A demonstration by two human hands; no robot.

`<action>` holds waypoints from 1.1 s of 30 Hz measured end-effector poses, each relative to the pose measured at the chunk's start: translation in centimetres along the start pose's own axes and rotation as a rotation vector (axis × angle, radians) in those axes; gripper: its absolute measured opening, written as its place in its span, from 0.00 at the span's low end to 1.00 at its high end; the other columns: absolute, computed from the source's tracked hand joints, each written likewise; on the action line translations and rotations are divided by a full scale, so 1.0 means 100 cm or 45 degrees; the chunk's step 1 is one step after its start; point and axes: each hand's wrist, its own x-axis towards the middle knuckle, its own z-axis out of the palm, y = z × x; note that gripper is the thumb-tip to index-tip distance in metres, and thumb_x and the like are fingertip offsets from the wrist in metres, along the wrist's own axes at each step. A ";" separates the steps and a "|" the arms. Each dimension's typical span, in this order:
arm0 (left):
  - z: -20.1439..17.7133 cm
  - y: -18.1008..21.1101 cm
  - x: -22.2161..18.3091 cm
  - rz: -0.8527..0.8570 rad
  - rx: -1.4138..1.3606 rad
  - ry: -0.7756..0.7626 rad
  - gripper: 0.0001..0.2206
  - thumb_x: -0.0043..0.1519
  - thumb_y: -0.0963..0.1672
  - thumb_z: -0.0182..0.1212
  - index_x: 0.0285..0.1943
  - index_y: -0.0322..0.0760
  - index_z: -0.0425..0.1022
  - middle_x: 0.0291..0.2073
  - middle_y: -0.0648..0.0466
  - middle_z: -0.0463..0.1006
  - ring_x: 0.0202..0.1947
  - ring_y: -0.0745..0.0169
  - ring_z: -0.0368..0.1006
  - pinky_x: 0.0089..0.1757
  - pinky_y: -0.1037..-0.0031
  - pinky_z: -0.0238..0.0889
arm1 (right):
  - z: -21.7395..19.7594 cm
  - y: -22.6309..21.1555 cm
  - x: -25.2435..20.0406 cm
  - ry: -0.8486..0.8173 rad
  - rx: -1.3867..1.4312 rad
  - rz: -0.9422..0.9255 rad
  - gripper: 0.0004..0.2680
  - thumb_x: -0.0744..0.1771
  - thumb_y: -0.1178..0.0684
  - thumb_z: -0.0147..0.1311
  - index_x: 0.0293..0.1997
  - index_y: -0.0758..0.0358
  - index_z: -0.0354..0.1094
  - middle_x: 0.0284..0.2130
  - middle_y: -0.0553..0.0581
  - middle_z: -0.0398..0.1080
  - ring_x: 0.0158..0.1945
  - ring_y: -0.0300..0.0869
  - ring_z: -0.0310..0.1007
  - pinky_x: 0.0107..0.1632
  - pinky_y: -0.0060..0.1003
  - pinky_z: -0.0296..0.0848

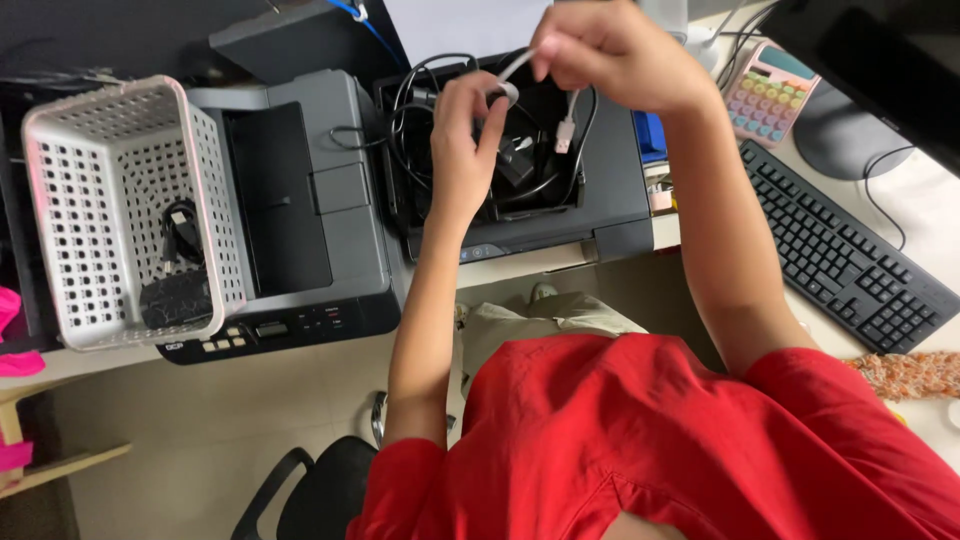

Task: Organizing and winding power cables and adapters into a basket.

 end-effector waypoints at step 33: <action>-0.036 0.052 -0.016 -0.004 -1.402 0.396 0.19 0.74 0.48 0.46 0.69 0.36 0.65 0.58 0.54 0.75 0.58 0.65 0.71 0.59 0.76 0.65 | 0.070 -0.065 -0.044 -0.080 -0.370 -0.109 0.04 0.70 0.56 0.49 0.43 0.64 0.67 0.31 0.60 0.74 0.34 0.55 0.75 0.38 0.45 0.72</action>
